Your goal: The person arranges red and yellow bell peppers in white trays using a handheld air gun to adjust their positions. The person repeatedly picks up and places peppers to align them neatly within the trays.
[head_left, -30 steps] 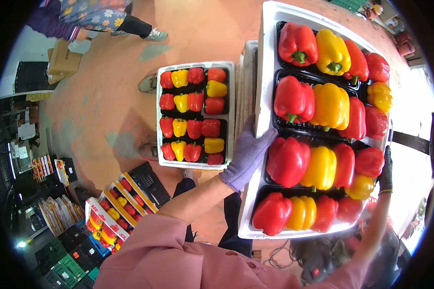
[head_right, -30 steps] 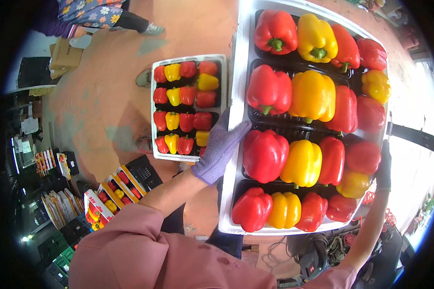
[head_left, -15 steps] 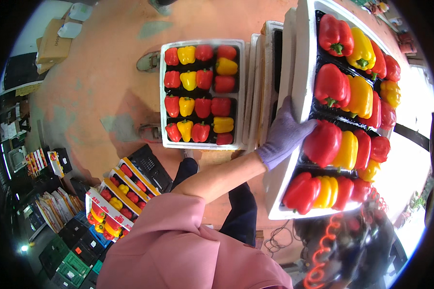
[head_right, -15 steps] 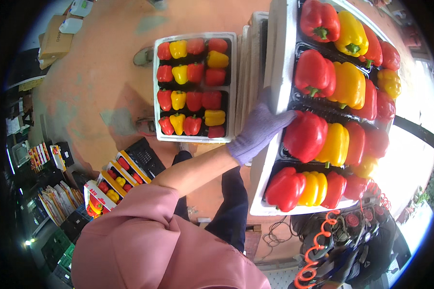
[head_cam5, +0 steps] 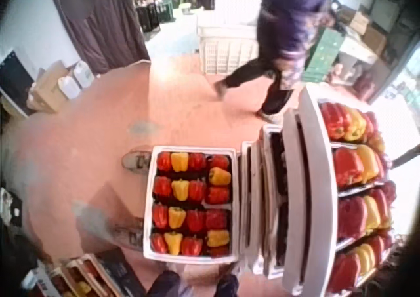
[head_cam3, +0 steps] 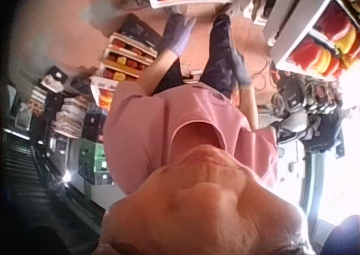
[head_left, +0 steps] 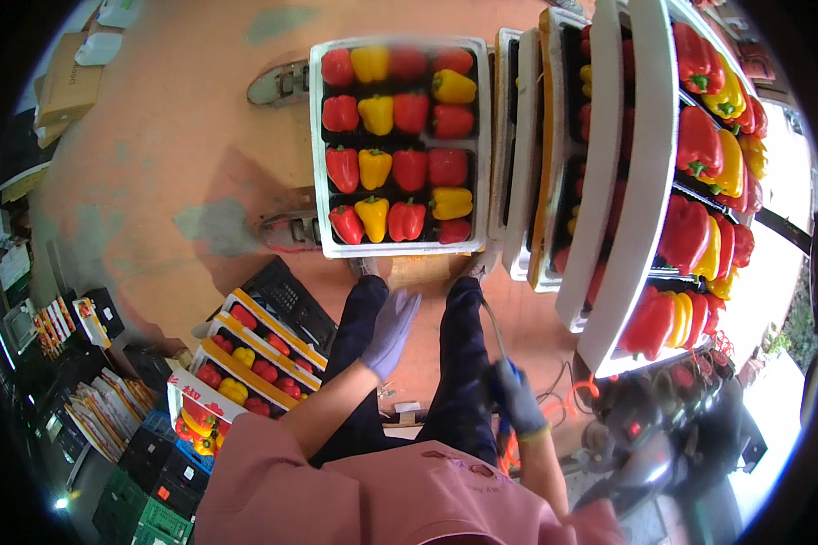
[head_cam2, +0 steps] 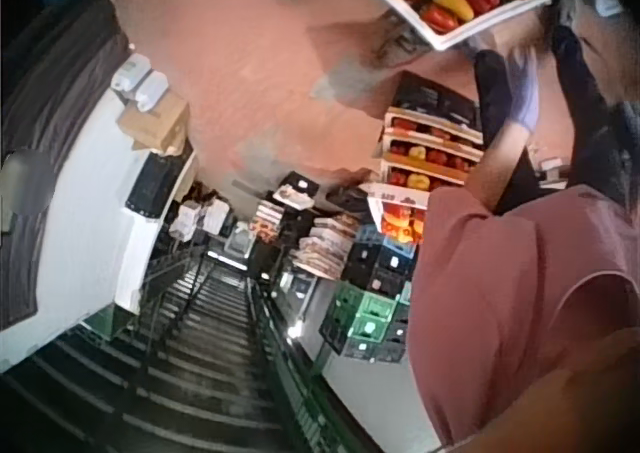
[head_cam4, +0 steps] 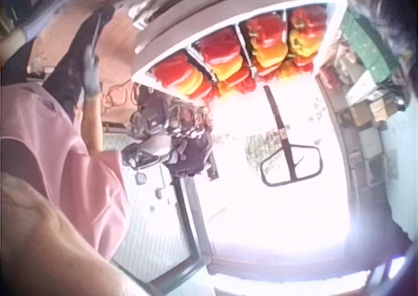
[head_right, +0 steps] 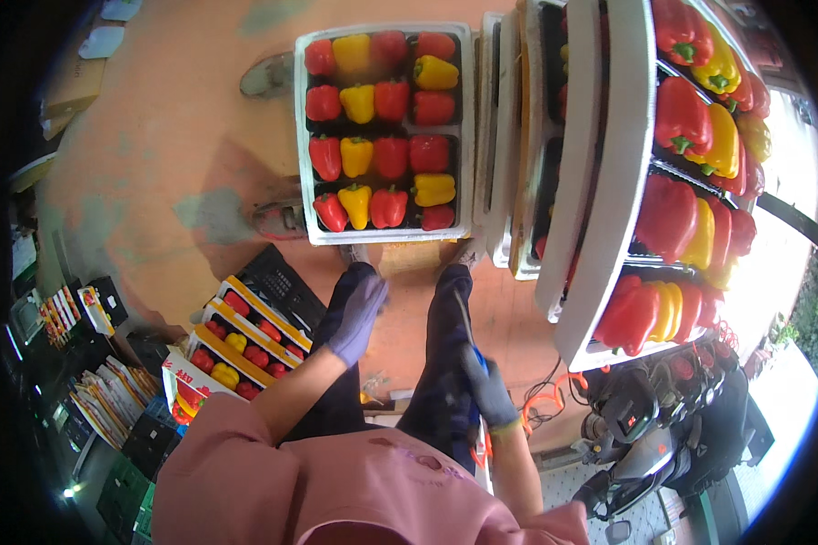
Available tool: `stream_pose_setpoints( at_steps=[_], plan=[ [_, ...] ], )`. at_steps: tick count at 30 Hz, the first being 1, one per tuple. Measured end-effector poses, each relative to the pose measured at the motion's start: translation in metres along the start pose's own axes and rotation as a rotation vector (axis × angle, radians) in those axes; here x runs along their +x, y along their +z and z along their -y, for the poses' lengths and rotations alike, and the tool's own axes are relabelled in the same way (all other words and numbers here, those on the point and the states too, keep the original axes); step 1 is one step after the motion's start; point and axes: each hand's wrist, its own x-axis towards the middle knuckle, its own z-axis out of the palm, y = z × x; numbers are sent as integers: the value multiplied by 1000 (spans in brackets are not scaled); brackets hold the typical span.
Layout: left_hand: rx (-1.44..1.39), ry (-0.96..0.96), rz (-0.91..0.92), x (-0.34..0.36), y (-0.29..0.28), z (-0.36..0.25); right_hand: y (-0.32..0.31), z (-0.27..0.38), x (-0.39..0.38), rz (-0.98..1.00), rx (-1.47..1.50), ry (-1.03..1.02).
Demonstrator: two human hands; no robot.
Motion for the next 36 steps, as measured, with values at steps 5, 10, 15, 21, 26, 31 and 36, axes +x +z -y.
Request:
stream_pose_setpoints(
  at_steps=[5, 10, 15, 21, 26, 31, 36],
  plan=[
    [-293, -238, 316, -48, 13, 80, 78, 24, 113, 62, 134, 81],
    [-516, 4, 459, -44, 54, 57, 110, 45, 180, 44, 230, 67],
    [-725, -183, 378, -20, 56, 36, 97, 31, 190, 90, 61, -29],
    [-725, 88, 296, -33, 92, 45, 65, 18, 152, 18, -363, -257],
    [-229, 287, 563, 22, 61, 71, 62, 46, 149, -180, -788, -408],
    [154, 721, -145, 150, 56, 41, 75, 89, 137, -54, -565, -243],
    [353, 717, -476, 239, 102, -21, 90, 127, 140, -118, -497, -126]
  ],
)
